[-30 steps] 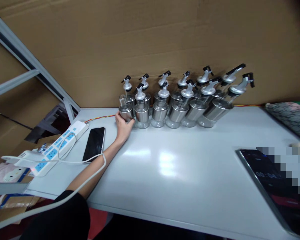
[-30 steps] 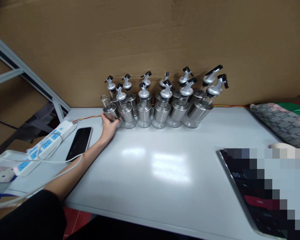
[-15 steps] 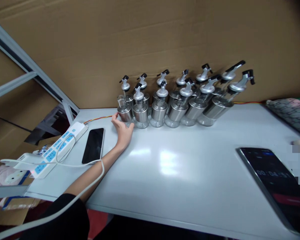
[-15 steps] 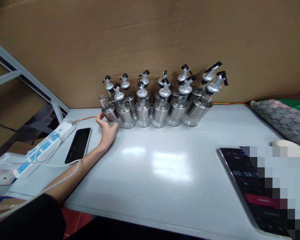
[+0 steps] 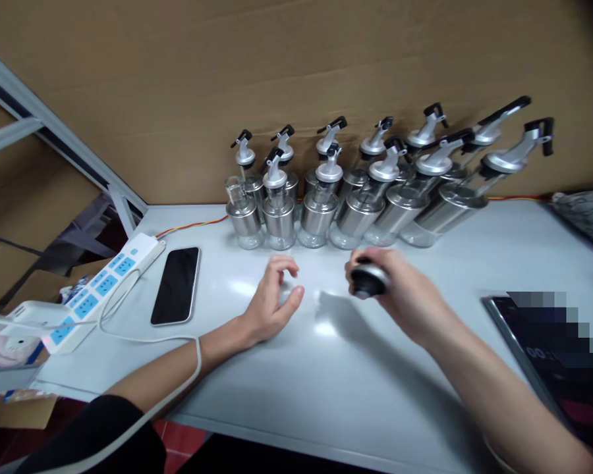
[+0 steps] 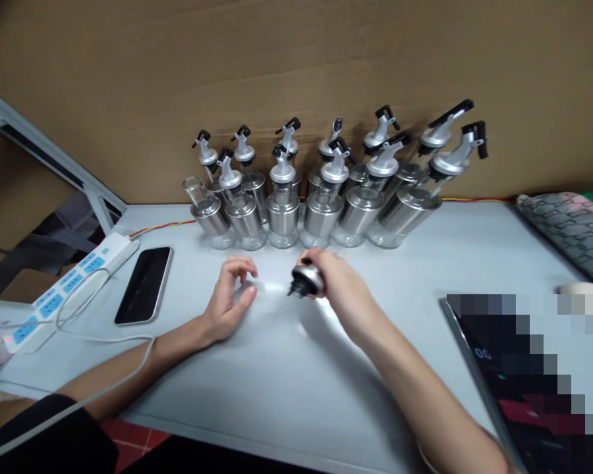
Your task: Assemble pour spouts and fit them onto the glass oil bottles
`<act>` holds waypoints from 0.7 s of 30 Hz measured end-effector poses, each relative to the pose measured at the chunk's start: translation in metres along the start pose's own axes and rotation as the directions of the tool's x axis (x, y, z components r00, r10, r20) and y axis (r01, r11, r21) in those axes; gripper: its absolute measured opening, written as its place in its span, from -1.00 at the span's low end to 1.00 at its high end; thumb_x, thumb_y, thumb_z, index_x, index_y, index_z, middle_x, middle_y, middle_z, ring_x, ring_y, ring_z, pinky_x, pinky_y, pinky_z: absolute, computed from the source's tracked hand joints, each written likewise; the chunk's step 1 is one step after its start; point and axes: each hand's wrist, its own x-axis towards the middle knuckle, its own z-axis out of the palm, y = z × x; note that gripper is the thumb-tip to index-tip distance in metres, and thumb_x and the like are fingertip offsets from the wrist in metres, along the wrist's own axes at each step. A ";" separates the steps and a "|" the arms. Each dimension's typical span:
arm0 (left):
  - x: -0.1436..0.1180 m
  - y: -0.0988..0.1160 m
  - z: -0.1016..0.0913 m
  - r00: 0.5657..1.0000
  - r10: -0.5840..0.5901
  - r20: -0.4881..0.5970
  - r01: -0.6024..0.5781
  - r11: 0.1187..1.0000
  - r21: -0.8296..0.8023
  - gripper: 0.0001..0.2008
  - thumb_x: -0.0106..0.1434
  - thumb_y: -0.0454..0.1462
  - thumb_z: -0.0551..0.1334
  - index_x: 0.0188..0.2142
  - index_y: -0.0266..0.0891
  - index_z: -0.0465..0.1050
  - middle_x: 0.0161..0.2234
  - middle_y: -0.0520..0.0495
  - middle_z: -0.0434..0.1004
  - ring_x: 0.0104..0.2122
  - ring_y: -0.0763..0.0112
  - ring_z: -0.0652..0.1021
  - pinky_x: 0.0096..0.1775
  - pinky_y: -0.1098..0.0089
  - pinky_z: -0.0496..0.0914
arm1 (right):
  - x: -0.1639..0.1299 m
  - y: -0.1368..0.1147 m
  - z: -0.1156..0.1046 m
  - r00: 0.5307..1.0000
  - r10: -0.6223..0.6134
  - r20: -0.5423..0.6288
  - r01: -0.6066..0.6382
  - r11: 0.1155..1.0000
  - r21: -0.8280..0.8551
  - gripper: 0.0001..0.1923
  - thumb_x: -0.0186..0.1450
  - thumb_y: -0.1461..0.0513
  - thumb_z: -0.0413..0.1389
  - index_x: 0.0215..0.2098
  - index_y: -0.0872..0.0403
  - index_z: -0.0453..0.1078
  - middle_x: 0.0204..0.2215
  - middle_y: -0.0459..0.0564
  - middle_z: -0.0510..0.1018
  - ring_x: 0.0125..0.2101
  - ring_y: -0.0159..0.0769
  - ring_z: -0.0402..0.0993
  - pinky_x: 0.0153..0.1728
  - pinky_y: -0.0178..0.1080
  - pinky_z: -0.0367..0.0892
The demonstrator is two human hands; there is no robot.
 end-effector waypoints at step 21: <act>-0.002 0.000 0.006 0.847 -0.085 0.525 -0.140 0.917 0.374 -0.56 0.18 0.10 0.17 -0.37 -0.26 0.36 -0.57 0.01 0.49 -0.58 0.37 0.48 -0.36 0.35 0.31 | -0.015 0.038 0.031 0.943 -0.252 0.218 0.330 0.610 -0.721 -0.73 0.28 0.09 0.08 -0.46 0.10 0.39 -0.59 -0.07 0.52 -0.57 -0.28 0.40 -0.50 -0.29 0.15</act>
